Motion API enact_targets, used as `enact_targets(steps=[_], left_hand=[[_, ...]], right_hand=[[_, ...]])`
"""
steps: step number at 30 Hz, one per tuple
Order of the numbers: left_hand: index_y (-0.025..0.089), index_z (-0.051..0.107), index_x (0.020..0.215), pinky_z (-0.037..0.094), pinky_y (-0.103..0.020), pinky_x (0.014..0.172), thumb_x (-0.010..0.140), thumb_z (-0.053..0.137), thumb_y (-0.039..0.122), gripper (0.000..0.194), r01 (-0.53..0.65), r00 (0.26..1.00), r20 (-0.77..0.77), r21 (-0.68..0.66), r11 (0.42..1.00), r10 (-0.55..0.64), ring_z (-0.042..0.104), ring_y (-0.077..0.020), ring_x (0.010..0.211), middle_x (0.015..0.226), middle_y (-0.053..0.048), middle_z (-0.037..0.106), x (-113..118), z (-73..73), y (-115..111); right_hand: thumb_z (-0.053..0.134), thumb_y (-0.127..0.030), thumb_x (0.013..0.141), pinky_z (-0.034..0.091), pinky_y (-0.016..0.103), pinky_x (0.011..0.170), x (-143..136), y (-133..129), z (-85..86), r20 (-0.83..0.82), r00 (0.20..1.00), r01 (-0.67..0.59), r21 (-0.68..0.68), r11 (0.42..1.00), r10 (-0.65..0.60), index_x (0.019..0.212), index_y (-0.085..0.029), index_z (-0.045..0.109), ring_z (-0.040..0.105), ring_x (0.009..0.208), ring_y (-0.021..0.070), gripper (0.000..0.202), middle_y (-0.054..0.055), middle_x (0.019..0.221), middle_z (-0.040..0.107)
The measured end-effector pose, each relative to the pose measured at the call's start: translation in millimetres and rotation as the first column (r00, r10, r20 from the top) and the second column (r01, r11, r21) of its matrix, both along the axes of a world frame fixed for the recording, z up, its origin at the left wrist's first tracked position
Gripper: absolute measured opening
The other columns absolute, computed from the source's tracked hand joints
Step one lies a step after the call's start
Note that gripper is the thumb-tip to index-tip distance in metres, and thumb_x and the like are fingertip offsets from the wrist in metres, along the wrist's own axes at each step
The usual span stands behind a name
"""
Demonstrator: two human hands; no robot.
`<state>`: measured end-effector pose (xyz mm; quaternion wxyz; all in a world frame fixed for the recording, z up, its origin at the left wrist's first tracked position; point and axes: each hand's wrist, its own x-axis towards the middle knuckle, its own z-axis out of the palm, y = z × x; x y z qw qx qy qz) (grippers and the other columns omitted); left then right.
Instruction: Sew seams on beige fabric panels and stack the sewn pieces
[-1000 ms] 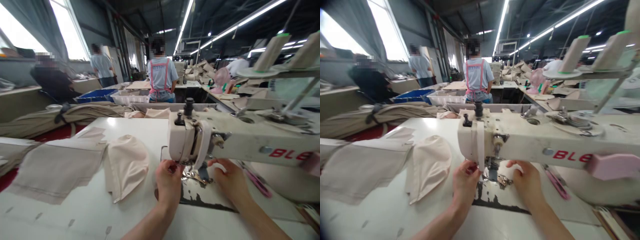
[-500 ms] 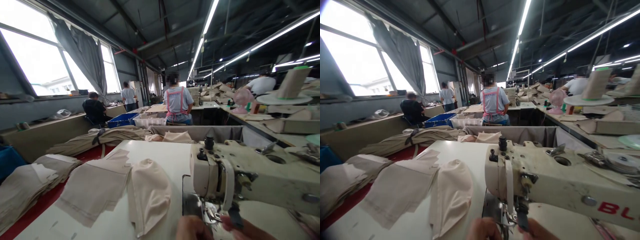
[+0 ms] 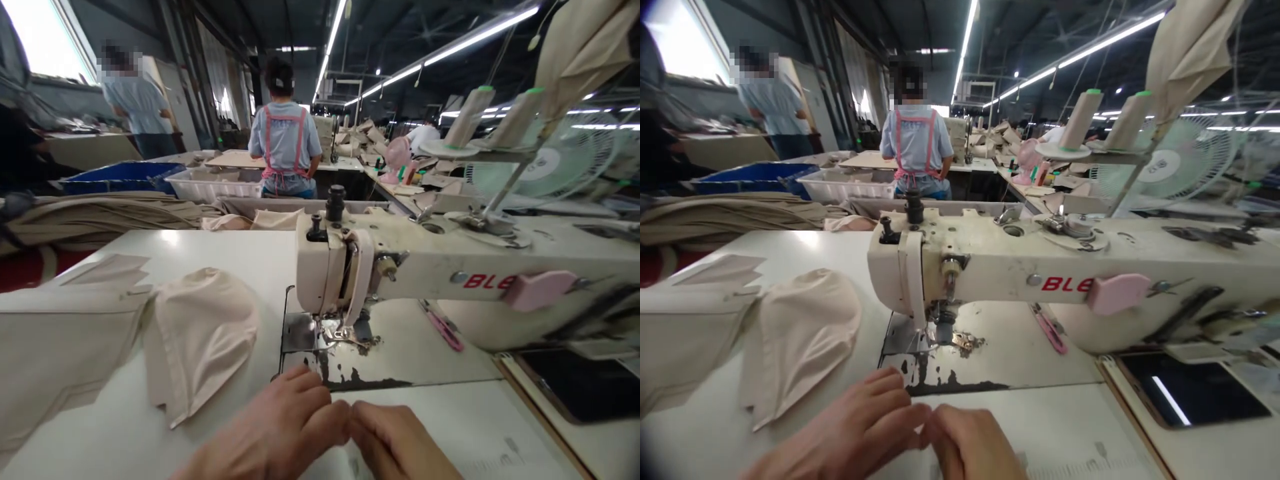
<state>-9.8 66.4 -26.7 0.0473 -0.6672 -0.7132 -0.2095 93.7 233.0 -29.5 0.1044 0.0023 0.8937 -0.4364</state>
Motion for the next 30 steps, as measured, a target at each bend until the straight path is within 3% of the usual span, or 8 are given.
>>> enact_targets(steps=[2, 7, 11, 14, 17, 20, 24, 30], left_hand=[[0.015, 0.057, 0.088, 0.036, -0.03, 0.064, 0.098, 0.033, 0.013, 0.026, -0.005, 1.0, 0.01, 0.042, 0.999, 0.004, 0.047, -0.0165, 0.066, 0.072, -0.003, 0.057, -3, -1.1, -2], [0.014, 0.058, 0.09, 0.032, -0.029, 0.063, 0.1, 0.032, 0.018, 0.028, -0.008, 0.996, 0.086, 0.092, 0.996, 0.0, 0.044, -0.0156, 0.066, 0.074, -0.003, 0.056, -6, -17.0, -5], [0.017, 0.062, 0.091, 0.032, -0.027, 0.057, 0.099, 0.034, 0.017, 0.03, -0.049, 0.978, 0.209, 0.176, 0.983, 0.011, 0.045, -0.0145, 0.062, 0.074, -0.003, 0.055, -15, -19.4, -5], [0.017, 0.066, 0.082, 0.034, -0.022, 0.054, 0.093, 0.043, 0.014, 0.025, -0.259, 0.891, 0.417, 0.133, 0.957, 0.183, 0.048, -0.0112, 0.06, 0.071, -0.001, 0.054, -28, -17.9, 1], [0.017, 0.067, 0.068, 0.034, -0.019, 0.052, 0.082, 0.055, 0.009, 0.021, -0.519, 0.745, 0.469, -0.041, 0.854, 0.475, 0.049, -0.0093, 0.056, 0.064, 0.001, 0.055, -45, -20.6, 13], [0.017, 0.069, 0.066, 0.033, -0.02, 0.052, 0.076, 0.059, 0.009, 0.016, -0.642, 0.669, 0.44, -0.065, 0.764, 0.599, 0.049, -0.0096, 0.055, 0.061, 0.002, 0.058, -58, -28.9, 26], [0.016, 0.068, 0.067, 0.032, -0.019, 0.051, 0.075, 0.059, 0.01, 0.014, -0.709, 0.618, 0.473, -0.008, 0.705, 0.627, 0.046, -0.0083, 0.051, 0.056, 0.003, 0.055, -62, -40.5, 32], [0.014, 0.058, 0.055, 0.024, -0.017, 0.046, 0.072, 0.062, 0.005, 0.02, -0.633, 0.722, 0.468, 0.149, 0.759, 0.51, 0.029, -0.0048, 0.043, 0.046, 0.008, 0.034, -62, -46.5, 32]], right_hand=[[0.031, -0.035, 0.093, 0.033, 0.025, 0.055, -4, 3, 7.2, -0.003, 1.0, 0.003, 0.027, 1.0, -0.003, 0.083, -0.018, 0.066, 0.053, 0.06, 0.0164, 0.04, 0.003, 0.065, 0.062], [0.033, -0.035, 0.096, 0.032, 0.022, 0.055, -12, 8, 5.4, -0.079, 0.997, -0.018, 0.029, 0.999, 0.021, 0.078, -0.02, 0.062, 0.049, 0.057, 0.013, 0.038, -0.002, 0.06, 0.054], [0.034, -0.029, 0.097, 0.033, 0.021, 0.055, -22, 9, 4.9, -0.097, 0.992, -0.08, 0.049, 0.996, 0.085, 0.086, -0.02, 0.063, 0.048, 0.054, 0.0115, 0.032, -0.004, 0.06, 0.052], [0.037, -0.025, 0.095, 0.032, 0.022, 0.055, -34, 15, 12.4, -0.104, 0.989, -0.095, 0.122, 0.988, 0.108, 0.078, -0.021, 0.061, 0.05, 0.057, 0.012, 0.03, -0.003, 0.062, 0.055], [0.039, -0.027, 0.094, 0.035, 0.024, 0.057, -52, 29, 14.7, -0.17, 0.985, 0.005, 0.213, 0.977, 0.032, 0.073, -0.021, 0.06, 0.053, 0.059, 0.0142, 0.031, -0.002, 0.062, 0.057], [0.043, -0.03, 0.09, 0.04, 0.026, 0.06, -72, 44, 0.2, -0.3, 0.947, 0.202, 0.267, 0.942, -0.118, 0.077, -0.021, 0.065, 0.058, 0.065, 0.0183, 0.027, 0.001, 0.067, 0.063], [0.044, -0.03, 0.087, 0.042, 0.028, 0.059, -91, 58, -33.4, -0.332, 0.918, 0.324, 0.304, 0.896, -0.219, 0.061, -0.02, 0.061, 0.057, 0.062, 0.0203, 0.033, 0.003, 0.061, 0.062], [0.048, -0.034, 0.091, 0.046, 0.028, 0.062, -94, 67, -55.4, -0.301, 0.902, 0.405, 0.342, 0.848, -0.31, 0.066, -0.019, 0.06, 0.057, 0.062, 0.0164, 0.032, 0.0, 0.062, 0.06]])
